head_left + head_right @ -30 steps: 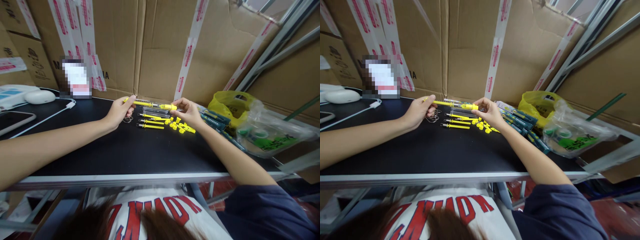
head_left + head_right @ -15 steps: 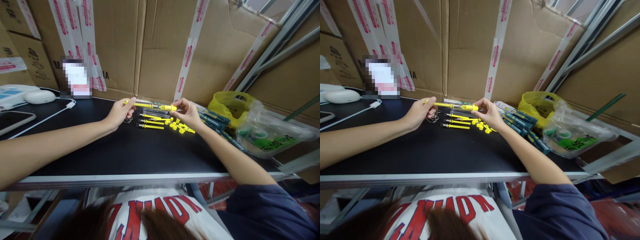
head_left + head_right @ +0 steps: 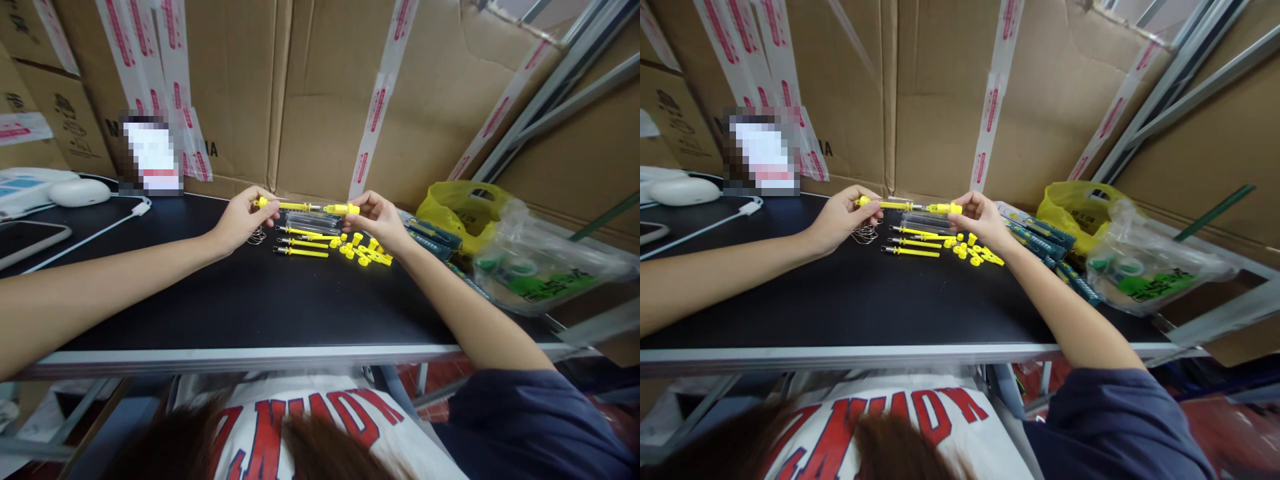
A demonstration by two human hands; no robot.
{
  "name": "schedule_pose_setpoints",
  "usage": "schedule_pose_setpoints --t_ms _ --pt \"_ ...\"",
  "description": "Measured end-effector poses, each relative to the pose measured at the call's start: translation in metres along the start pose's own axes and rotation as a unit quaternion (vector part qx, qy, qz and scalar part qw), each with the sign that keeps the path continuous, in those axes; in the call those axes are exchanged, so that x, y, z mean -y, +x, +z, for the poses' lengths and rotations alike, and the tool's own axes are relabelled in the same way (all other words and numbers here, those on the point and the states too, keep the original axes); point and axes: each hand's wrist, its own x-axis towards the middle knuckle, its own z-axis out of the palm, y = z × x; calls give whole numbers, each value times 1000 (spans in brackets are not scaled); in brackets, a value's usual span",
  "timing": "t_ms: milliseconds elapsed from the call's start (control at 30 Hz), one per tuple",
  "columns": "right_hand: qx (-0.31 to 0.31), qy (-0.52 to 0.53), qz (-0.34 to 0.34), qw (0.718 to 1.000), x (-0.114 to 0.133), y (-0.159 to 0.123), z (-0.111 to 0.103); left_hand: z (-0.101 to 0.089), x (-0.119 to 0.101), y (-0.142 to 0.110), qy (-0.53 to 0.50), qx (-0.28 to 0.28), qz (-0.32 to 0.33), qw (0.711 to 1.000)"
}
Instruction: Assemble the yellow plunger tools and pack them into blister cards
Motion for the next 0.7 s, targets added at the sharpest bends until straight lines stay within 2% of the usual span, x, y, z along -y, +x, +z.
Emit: schedule_pose_setpoints --t_ms 167,433,700 --pt "2 -15 -3 1000 -2 0 -2 0 0 0 22 1 16 1000" --pt "-5 12 15 1000 3 0 -2 -1 2 -2 86 -5 91 992" --pt "1 6 0 1000 2 0 -2 -1 0 -2 79 -11 67 995"
